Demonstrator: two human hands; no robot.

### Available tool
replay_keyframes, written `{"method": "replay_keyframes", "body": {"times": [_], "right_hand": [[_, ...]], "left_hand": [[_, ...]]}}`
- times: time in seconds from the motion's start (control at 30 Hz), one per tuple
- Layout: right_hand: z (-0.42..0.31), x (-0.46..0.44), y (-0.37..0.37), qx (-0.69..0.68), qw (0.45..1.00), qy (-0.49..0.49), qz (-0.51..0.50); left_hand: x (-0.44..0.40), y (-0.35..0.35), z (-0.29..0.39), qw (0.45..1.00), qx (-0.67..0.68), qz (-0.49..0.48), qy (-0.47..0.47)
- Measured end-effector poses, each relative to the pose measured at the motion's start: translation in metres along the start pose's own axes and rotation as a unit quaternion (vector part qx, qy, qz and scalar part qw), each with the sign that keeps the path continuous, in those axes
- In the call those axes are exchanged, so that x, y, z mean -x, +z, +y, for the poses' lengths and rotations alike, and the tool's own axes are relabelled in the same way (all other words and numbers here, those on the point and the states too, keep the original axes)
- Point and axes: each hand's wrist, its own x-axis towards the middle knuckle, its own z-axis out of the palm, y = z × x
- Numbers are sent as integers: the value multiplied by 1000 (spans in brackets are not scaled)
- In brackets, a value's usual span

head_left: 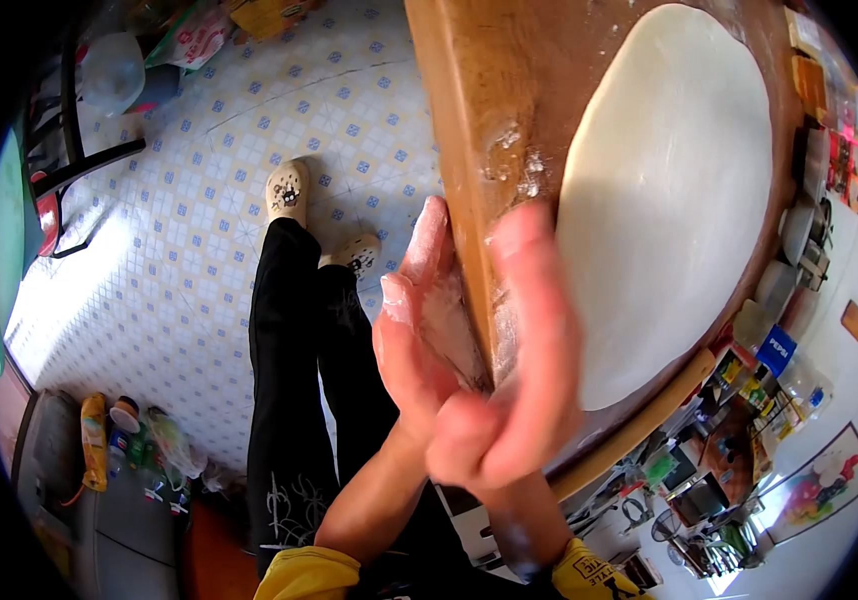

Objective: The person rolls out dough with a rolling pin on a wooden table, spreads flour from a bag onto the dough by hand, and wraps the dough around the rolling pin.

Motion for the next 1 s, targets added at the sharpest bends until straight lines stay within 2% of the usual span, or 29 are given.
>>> {"method": "replay_keyframes", "body": {"times": [0.03, 0.07, 0.13, 0.2, 0.27, 0.3, 0.33, 0.4, 0.43, 0.47, 0.5, 0.57, 0.63, 0.67, 0.73, 0.77, 0.8, 0.87, 0.93, 1.0], "right_hand": [[-10, 1, -13, -130, 989, 40, -61], [-15, 11, -22, -176, 980, 64, -72], [-26, 32, -39, -266, 953, 115, -88], [-26, 79, -59, -157, 971, 180, -26], [-33, 88, -74, -48, 939, 337, -54], [-38, 85, -72, -46, 935, 348, -45], [-45, 79, -67, -107, 937, 328, -54], [-49, 56, -48, -201, 943, 261, -51], [-49, 39, -36, -219, 940, 259, -32], [-47, 23, -23, -276, 926, 256, 35], [-46, 8, -18, -307, 917, 253, 24], [-56, -8, -25, -314, 916, 250, 8], [-66, -9, -65, -331, 897, 287, 60], [-71, -4, -86, -346, 879, 315, 88], [-84, 16, -121, -323, 830, 451, 55], [-80, 21, -134, -290, 817, 498, 28], [-77, 23, -149, -256, 801, 541, -5], [-68, 14, -166, -315, 720, 615, 60], [-55, -3, -178, -352, 691, 623, 105], [-38, -22, -183, -341, 703, 615, 102]], "left_hand": [[-3, 13, 2, 992, -85, 93, -23], [-5, 27, 4, 967, -170, 182, -47], [-2, 20, 0, 917, -322, 235, -23], [-1, 14, 0, 940, -250, 230, -24], [1, 10, -1, 945, -242, 221, -28], [3, 9, -1, 949, -229, 215, -28], [5, 8, 1, 948, -237, 209, -42], [8, 9, 5, 909, -292, 292, -51], [9, 12, 5, 931, -255, 255, -61], [11, 11, 6, 934, -250, 249, -58], [10, 0, 10, 936, -243, 251, -52], [8, -33, 25, 934, -228, 276, -19], [-1, -43, 44, 940, -201, 276, 6], [-8, -5, 56, 945, -142, 295, 7], [-11, 40, 73, 952, -162, 259, -1], [-11, 55, 85, 966, -150, 205, -35], [-11, 91, 87, 964, -178, 191, -53], [-17, 149, 93, 965, -170, 177, -87], [-28, 196, 100, 968, -140, 168, -120], [-47, 227, 108, 970, -140, 159, -122]]}}
